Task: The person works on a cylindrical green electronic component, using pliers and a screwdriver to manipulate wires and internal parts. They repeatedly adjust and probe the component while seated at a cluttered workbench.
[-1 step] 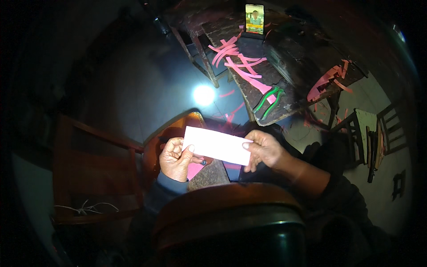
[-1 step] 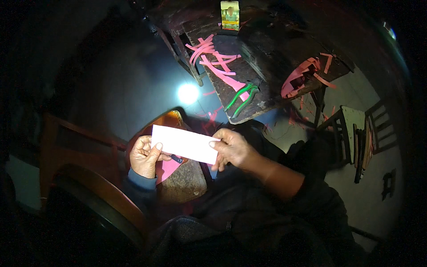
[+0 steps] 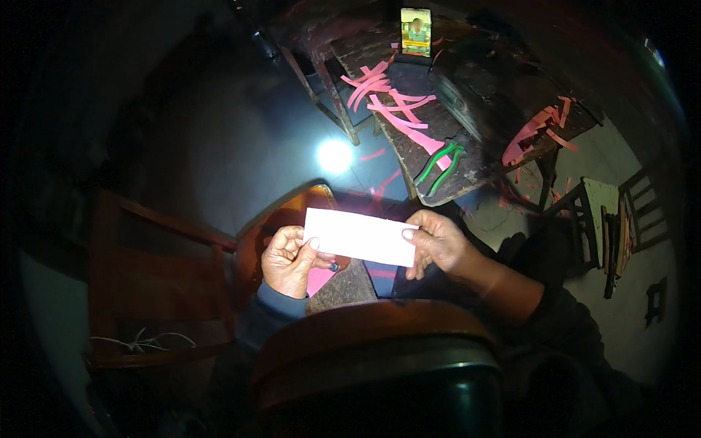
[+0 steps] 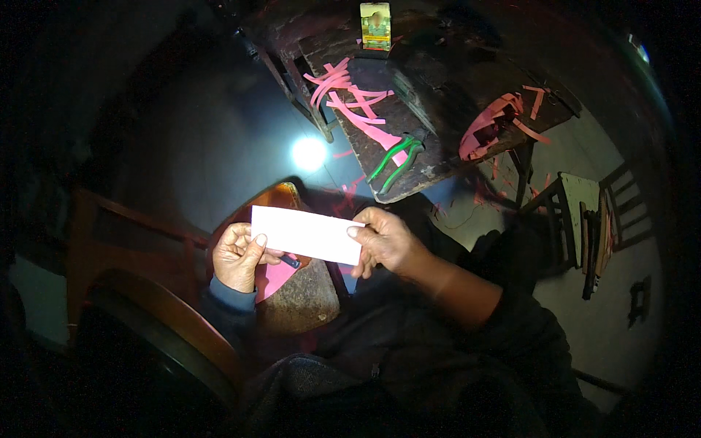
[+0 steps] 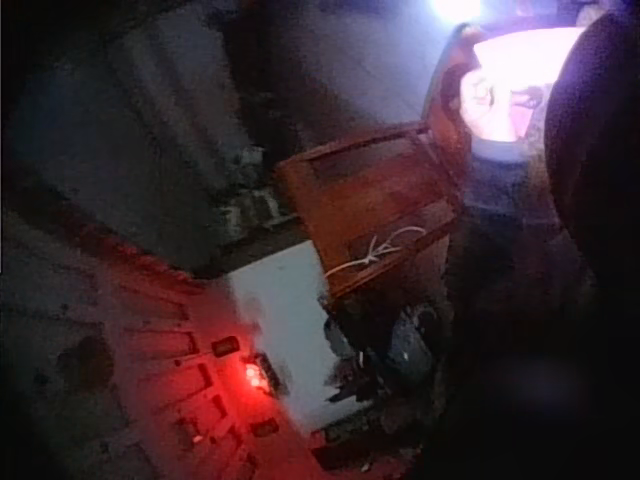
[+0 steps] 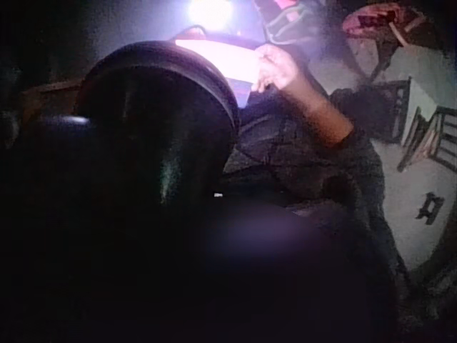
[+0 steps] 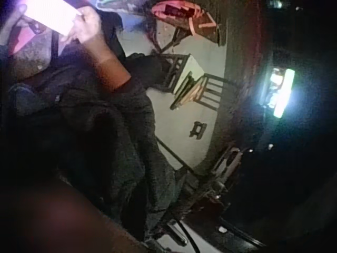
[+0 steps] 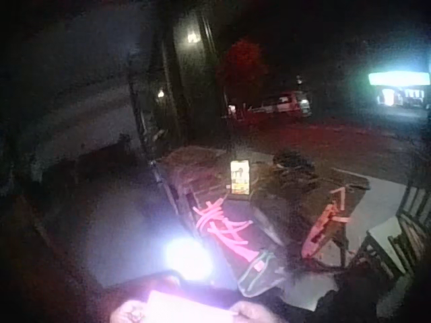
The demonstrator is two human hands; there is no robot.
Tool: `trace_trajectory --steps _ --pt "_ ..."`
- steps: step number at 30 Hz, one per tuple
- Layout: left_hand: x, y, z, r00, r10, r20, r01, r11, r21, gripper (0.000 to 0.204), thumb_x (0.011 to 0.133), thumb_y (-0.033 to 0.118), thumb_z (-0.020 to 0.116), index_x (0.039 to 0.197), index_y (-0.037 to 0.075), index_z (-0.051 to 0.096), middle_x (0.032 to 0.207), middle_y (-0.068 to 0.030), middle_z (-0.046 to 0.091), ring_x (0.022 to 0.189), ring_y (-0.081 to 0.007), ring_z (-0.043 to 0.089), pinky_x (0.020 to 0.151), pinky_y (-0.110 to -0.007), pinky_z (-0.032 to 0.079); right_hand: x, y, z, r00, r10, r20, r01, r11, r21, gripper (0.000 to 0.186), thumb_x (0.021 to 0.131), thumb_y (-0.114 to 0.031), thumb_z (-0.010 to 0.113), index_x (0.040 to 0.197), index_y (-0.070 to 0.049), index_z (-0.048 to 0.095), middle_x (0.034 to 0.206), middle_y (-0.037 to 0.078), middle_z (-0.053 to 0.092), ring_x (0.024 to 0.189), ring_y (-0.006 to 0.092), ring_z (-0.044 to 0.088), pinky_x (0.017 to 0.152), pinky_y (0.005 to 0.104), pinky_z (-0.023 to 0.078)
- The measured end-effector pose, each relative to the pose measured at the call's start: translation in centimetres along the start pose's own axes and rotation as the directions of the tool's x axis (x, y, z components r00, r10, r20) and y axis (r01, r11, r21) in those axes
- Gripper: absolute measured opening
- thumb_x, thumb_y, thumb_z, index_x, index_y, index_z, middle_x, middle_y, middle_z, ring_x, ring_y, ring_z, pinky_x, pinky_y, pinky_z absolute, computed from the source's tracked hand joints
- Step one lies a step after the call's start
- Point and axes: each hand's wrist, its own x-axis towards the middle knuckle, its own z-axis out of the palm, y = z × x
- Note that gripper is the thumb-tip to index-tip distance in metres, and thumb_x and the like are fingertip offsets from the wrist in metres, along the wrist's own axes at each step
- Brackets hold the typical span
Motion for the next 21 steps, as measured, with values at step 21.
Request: trace_trajectory --steps 21 --pt "-2.4 3.6 4.1 0.985 -0.091 0.149 0.041 0.950 0.311 0.014 0.108 0.004 0.063 0.114 -0.008 0.063 0.099 -0.0201 0.079 0.075 -0.0227 0.078 0.065 -0.033 0.065 -6.1 -3.3 -2.0 0.955 -0.274 -0.113 0.281 0.958 0.057 0.027 0.115 -0.018 0.057 0.130 0.002 0.065 0.092 0.009 0.073 0.073 0.0173 0.073 0.064 0.0280 0.058"
